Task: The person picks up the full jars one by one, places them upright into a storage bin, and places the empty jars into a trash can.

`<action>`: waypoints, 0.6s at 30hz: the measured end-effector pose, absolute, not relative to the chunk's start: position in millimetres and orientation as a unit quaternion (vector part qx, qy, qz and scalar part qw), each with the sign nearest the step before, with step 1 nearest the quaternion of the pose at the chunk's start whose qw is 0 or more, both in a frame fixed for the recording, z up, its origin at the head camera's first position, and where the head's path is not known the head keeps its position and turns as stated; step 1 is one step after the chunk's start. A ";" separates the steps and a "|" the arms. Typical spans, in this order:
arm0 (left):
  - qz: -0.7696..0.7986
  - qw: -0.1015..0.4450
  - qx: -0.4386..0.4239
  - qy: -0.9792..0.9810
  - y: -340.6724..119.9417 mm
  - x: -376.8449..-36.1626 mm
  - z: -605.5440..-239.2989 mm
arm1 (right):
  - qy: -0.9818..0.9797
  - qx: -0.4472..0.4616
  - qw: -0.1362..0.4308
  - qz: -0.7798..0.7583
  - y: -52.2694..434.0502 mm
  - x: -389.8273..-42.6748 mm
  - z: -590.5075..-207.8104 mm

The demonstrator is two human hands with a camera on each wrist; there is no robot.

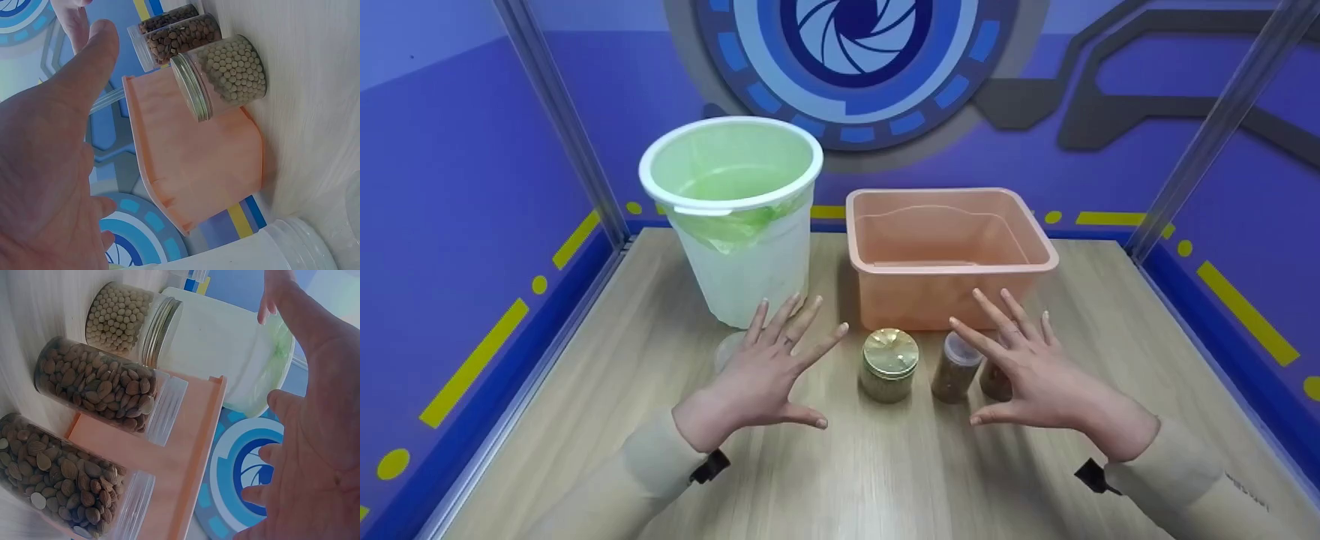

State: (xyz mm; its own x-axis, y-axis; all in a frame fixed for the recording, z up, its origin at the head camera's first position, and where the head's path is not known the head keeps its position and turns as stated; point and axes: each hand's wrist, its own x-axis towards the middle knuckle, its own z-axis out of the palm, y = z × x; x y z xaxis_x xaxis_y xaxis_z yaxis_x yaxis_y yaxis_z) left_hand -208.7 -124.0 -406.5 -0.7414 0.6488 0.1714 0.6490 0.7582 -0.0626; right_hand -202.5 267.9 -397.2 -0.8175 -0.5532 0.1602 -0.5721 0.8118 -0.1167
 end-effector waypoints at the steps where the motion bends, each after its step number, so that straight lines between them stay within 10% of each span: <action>1: -0.002 0.092 -0.348 -0.933 -124.2 -208.8 -406.7 | -0.950 0.296 0.061 0.080 268.1 -202.5 -397.2; 18: -0.235 0.016 -0.291 -0.927 -114.4 -235.6 -405.6 | -0.888 0.269 0.092 0.360 303.6 -221.3 -404.7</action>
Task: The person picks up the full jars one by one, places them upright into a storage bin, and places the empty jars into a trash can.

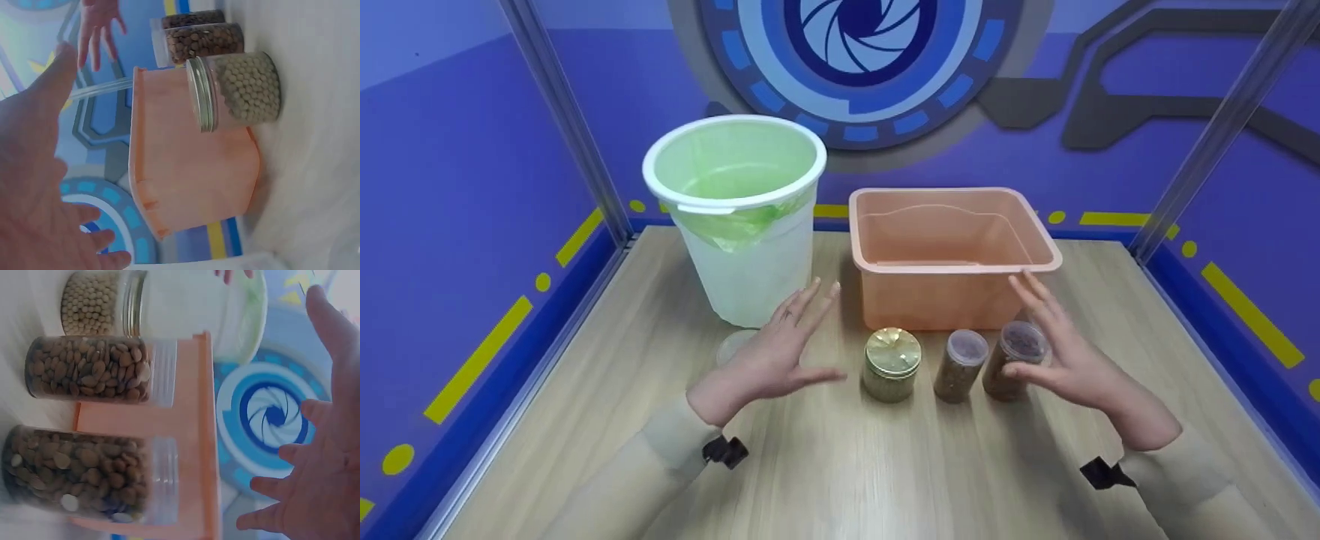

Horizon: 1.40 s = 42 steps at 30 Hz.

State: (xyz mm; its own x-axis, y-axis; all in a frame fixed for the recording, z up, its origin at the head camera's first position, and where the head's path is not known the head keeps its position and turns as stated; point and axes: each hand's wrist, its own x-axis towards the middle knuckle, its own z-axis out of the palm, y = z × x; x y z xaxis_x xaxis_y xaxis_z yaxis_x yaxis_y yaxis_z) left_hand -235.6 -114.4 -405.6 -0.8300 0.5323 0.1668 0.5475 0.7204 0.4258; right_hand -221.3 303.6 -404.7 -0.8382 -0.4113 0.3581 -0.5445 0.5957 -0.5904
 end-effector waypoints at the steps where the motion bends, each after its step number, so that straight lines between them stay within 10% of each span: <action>1: -0.282 0.007 -0.272 -0.920 -111.9 -240.3 -406.1 | -0.880 0.256 0.089 0.391 307.8 -223.6 -407.3; 14: -0.824 -0.118 0.020 -0.553 -60.7 -302.2 -413.8 | -0.787 0.138 -0.014 0.600 339.9 -254.4 -469.5; 42: -0.865 -0.091 0.134 -0.474 -21.8 -364.5 -409.6 | -0.858 0.062 -0.016 0.509 340.8 -253.6 -488.6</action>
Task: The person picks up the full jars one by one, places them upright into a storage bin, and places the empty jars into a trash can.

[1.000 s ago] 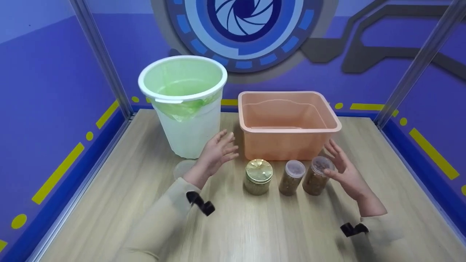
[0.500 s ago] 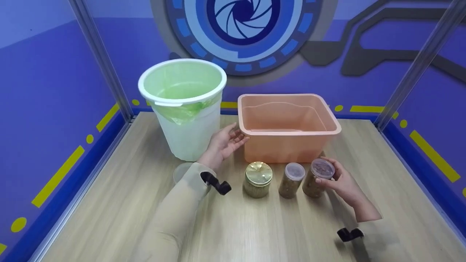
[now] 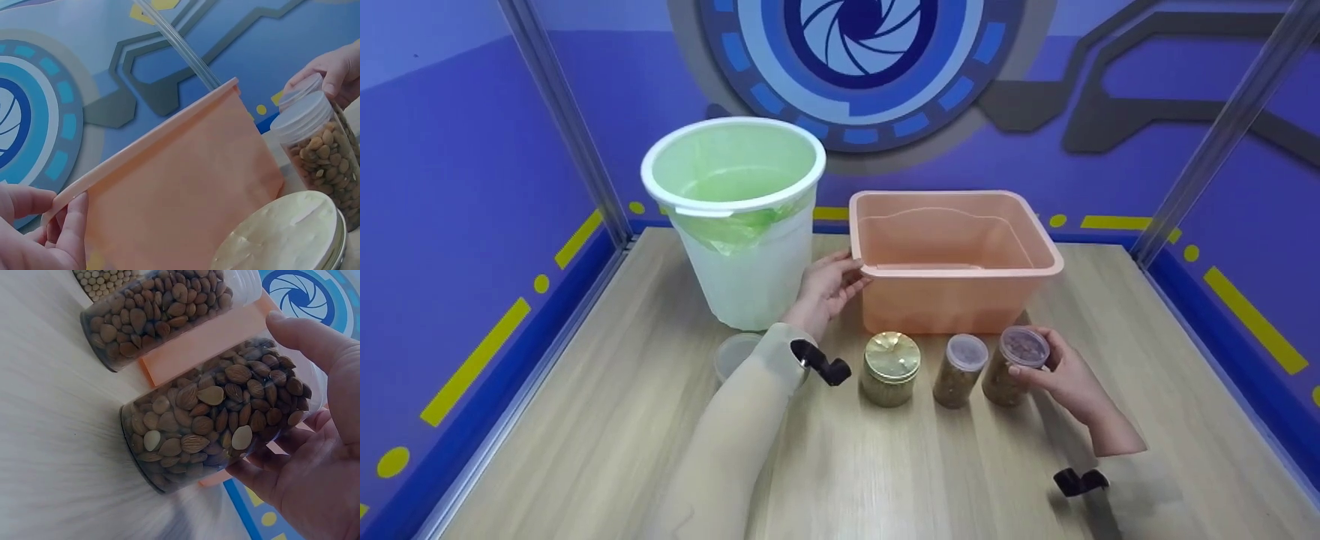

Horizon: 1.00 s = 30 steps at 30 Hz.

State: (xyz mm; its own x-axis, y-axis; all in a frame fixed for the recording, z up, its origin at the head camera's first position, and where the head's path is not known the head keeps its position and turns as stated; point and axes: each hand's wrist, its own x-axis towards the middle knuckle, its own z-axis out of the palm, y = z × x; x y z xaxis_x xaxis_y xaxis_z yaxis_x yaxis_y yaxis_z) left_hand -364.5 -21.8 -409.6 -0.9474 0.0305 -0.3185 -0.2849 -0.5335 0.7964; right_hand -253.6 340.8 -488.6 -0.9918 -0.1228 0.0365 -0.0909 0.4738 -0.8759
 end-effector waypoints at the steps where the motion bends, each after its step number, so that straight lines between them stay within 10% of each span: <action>1: 0.864 0.090 -0.132 0.477 -21.9 -364.5 -410.0 | 0.859 -0.062 0.015 -0.508 340.7 -253.4 -488.4; 9: 0.867 0.080 -0.123 0.476 -22.2 -364.7 -413.7 | 0.863 -0.062 -0.015 -0.501 339.2 -252.1 -469.9; 20: 0.868 0.078 -0.119 0.476 -22.1 -366.0 -415.3 | 0.772 -0.156 -0.165 -0.593 295.0 -286.3 -340.3; 30: 0.871 0.070 -0.116 0.472 -20.6 -366.7 -416.1 | 0.820 -0.109 -0.073 -0.558 218.0 -390.2 -332.1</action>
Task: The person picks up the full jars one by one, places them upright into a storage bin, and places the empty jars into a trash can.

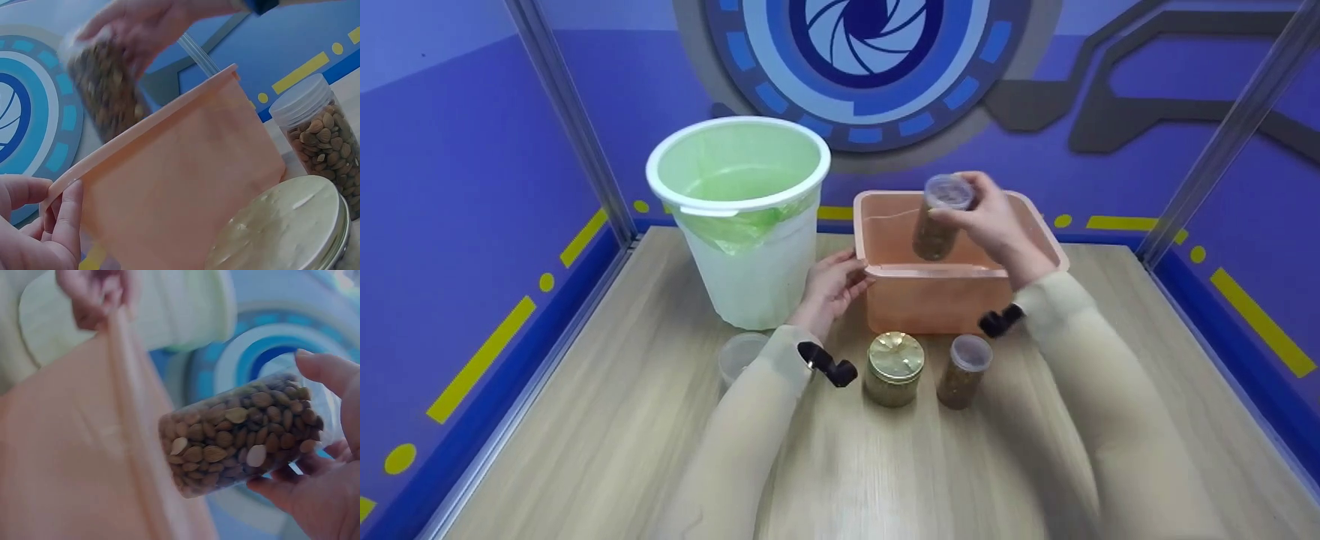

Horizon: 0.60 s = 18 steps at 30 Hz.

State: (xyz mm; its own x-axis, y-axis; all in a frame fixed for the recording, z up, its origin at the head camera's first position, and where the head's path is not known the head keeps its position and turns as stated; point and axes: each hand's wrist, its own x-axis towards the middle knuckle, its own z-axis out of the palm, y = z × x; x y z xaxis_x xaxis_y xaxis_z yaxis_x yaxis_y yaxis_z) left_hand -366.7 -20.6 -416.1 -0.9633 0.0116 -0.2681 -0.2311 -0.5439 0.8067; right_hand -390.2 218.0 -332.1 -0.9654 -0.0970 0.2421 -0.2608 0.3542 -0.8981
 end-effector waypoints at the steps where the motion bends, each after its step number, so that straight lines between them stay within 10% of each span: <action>1: 0.871 0.069 -0.116 0.473 -20.7 -366.6 -416.2 | -0.831 0.108 0.057 0.543 211.6 -398.4 -337.0; 18: 0.872 0.071 -0.113 0.472 -21.9 -368.2 -417.4 | -0.927 0.143 -0.121 0.326 157.9 -437.7 -390.9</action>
State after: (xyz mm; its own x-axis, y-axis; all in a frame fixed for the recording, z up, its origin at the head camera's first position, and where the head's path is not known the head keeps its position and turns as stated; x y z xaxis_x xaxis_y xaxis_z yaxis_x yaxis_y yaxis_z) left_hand -368.2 -21.9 -417.4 -0.9642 0.0177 -0.2645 -0.2311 -0.5447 0.8062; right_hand -437.7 157.9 -390.9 -0.9302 -0.3429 -0.1309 -0.1855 0.7468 -0.6386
